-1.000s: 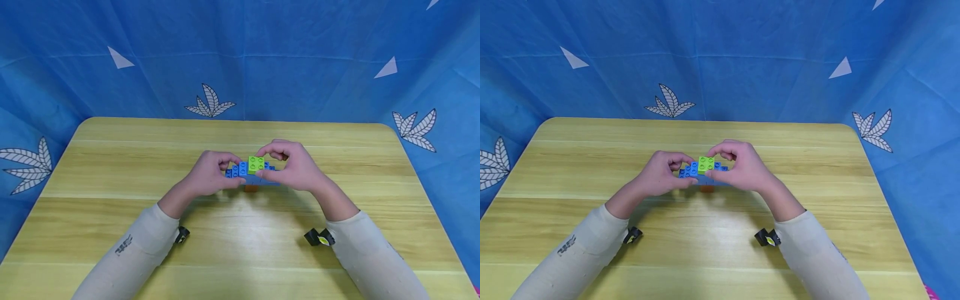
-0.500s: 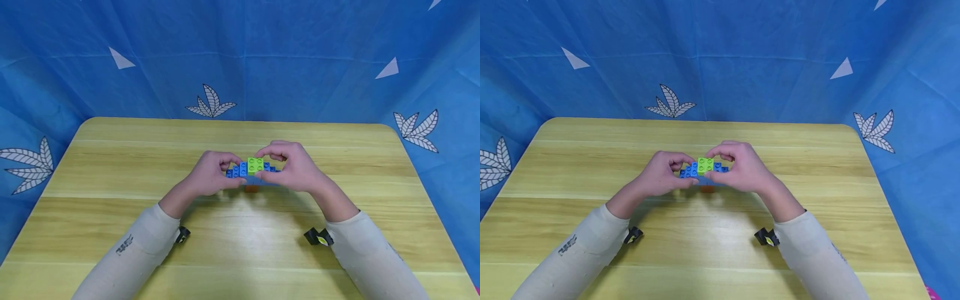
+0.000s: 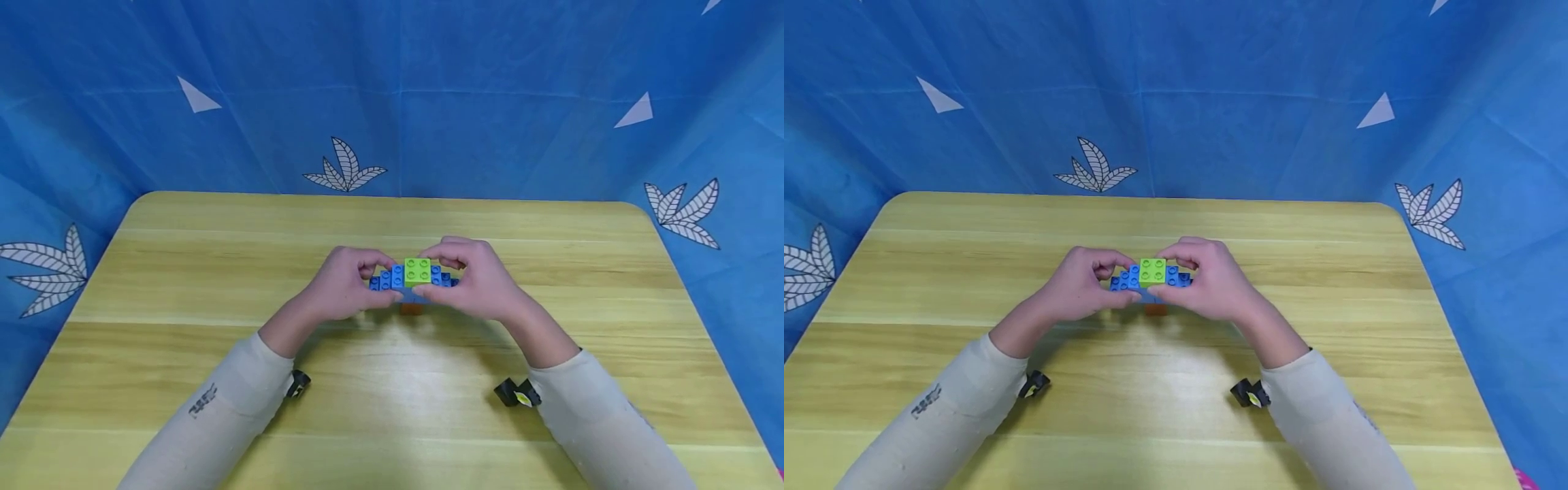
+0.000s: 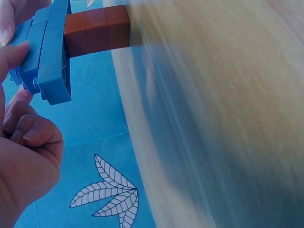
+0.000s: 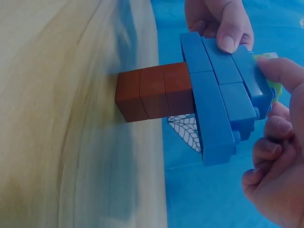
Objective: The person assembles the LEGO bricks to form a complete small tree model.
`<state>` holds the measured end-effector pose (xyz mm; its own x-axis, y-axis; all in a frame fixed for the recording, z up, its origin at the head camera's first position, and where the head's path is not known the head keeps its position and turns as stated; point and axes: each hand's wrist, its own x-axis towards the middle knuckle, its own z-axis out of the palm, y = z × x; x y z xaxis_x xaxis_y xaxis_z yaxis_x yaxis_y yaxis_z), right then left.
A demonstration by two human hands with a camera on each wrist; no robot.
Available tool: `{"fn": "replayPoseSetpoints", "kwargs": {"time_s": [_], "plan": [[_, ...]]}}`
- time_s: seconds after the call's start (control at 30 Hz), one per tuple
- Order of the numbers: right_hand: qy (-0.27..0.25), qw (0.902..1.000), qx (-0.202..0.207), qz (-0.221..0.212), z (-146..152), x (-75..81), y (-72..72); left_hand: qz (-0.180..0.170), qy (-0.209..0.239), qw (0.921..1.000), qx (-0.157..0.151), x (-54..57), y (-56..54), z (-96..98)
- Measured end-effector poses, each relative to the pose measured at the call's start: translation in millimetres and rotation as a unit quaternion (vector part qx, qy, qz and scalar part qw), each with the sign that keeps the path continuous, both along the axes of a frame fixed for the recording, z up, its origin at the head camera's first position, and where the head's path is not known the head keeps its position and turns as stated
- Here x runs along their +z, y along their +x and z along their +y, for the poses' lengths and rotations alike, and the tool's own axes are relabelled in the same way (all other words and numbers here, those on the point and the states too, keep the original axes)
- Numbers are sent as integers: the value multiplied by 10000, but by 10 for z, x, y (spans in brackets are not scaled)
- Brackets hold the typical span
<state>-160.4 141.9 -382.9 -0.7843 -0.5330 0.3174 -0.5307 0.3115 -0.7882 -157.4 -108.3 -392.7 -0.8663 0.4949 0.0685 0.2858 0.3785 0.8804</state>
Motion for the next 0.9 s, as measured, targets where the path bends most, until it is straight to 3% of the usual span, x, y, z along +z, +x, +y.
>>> {"fn": "replayPoseSetpoints", "kwargs": {"time_s": [0.43,0.9], "plan": [[36,9985,-537,-88,103,-101,119,5,-298,9994,180,34,25,-13],[167,9889,-1404,-449,374,-353,344,68,-450,9984,333,-75,82,-284]]}}
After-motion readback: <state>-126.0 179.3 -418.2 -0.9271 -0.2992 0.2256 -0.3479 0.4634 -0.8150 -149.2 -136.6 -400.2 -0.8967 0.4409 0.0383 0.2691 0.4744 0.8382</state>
